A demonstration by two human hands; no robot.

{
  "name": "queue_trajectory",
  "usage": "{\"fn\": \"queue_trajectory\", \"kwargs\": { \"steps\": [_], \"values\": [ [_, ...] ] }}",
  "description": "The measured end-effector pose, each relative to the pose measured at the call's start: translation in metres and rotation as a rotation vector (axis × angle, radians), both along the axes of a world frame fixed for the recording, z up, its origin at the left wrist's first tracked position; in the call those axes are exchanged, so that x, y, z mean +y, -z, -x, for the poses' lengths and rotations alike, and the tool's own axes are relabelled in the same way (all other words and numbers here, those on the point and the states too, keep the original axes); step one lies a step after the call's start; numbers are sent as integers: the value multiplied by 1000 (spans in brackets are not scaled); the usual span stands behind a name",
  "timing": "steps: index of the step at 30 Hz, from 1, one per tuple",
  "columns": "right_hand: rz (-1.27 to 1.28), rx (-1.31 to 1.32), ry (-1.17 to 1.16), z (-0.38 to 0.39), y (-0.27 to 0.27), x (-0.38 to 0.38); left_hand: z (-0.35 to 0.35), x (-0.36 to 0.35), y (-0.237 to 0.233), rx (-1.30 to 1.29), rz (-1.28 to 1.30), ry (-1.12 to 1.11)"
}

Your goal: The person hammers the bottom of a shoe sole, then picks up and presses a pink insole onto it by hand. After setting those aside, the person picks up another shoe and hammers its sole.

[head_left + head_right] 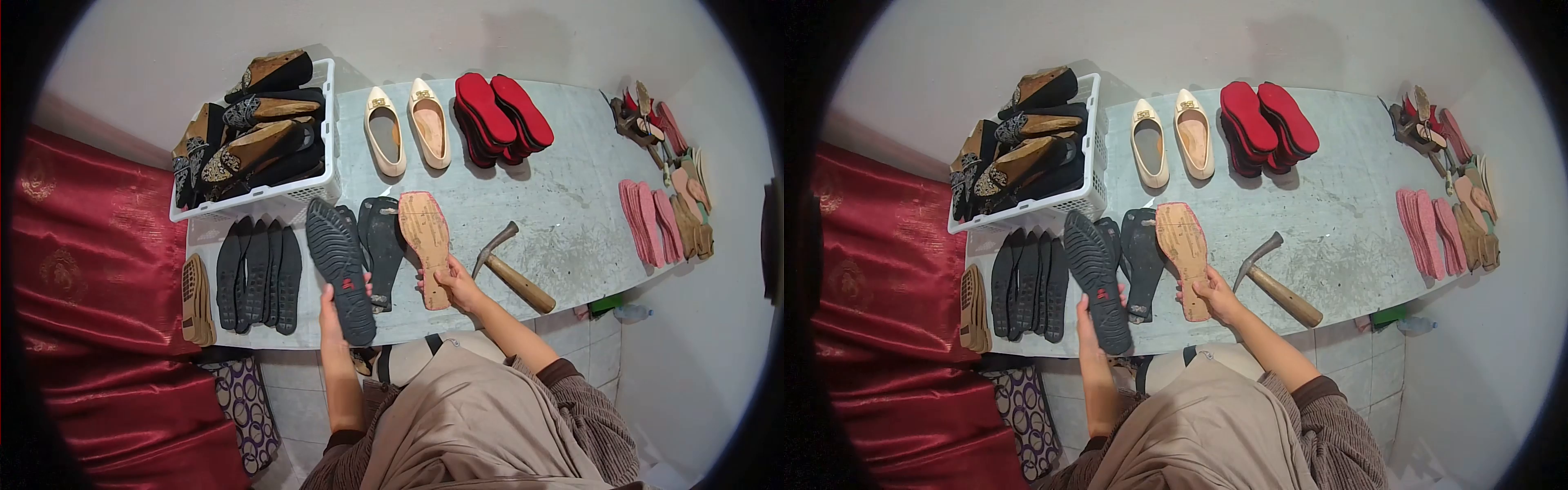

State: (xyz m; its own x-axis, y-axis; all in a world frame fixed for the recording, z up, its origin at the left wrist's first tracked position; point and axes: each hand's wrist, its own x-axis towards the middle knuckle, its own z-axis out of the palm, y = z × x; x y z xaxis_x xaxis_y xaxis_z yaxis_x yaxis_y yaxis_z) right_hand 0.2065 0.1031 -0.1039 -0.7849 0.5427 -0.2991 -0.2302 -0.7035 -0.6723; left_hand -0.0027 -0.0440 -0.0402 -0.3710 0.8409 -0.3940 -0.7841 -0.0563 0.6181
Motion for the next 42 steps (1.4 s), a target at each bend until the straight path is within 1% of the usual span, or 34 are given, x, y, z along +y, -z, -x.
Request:
{"fn": "queue_trajectory", "kwargs": {
  "steps": [1, 3, 4, 6, 7, 9, 11, 12, 14, 17, 21, 23, 26, 31, 34, 36, 37, 39, 42],
  "values": [
    [-2, -2, 5, 0, -1, 0, -5, 8, -3, 11, 2, 59],
    [0, -26, -2, -1, 0, 0, -20, 22, -9, 88, -20, 50],
    [-2, -29, 6, -1, 1, -1, -26, 30, -5, 85, -22, 57],
    [23, 7, 57, 0, 2, -3, -37, 46, 2, 208, 11, 33],
    [22, 6, 62, 0, 2, -3, -42, 51, 2, 207, 10, 38],
    [8, -35, 125, 0, 3, -4, -52, 61, 3, 177, -18, 188],
    [33, -55, 168, 1, 4, -6, -64, 70, 12, 179, -27, 190],
    [56, -76, 212, 1, 4, -6, -68, 74, 21, 246, -21, 195],
    [47, -57, 216, 1, 5, -6, -75, 79, 35, 351, 18, 225],
    [39, -36, 210, -1, 6, -5, -80, 78, 55, 417, 3, 219],
    [35, -34, 197, -2, 8, -4, -82, 78, 56, 514, 61, 225],
    [49, -35, 205, -2, 10, -4, -83, 79, 50, 834, 193, 251],
    [62, -35, 222, -3, 9, -6, -82, 81, 62, 879, 254, 252],
    [91, -51, 211, -6, 2, -6, -85, 81, 63, 831, 234, 257],
    [23, -67, 235, -5, 1, -5, -88, 82, 64, 797, 218, 262],
    [102, -9, 239, -6, -1, -5, -91, 82, 65, 774, 207, 266],
    [103, -10, 239, -4, -1, -5, -93, 82, 65, 762, 202, 268],
    [-5, 1, 238, -2, 1, -6, -96, 83, 65, 739, 192, 273],
    [2, -60, 218, -1, 6, -7, -100, 84, 66, 705, 175, 281]
  ]
}}
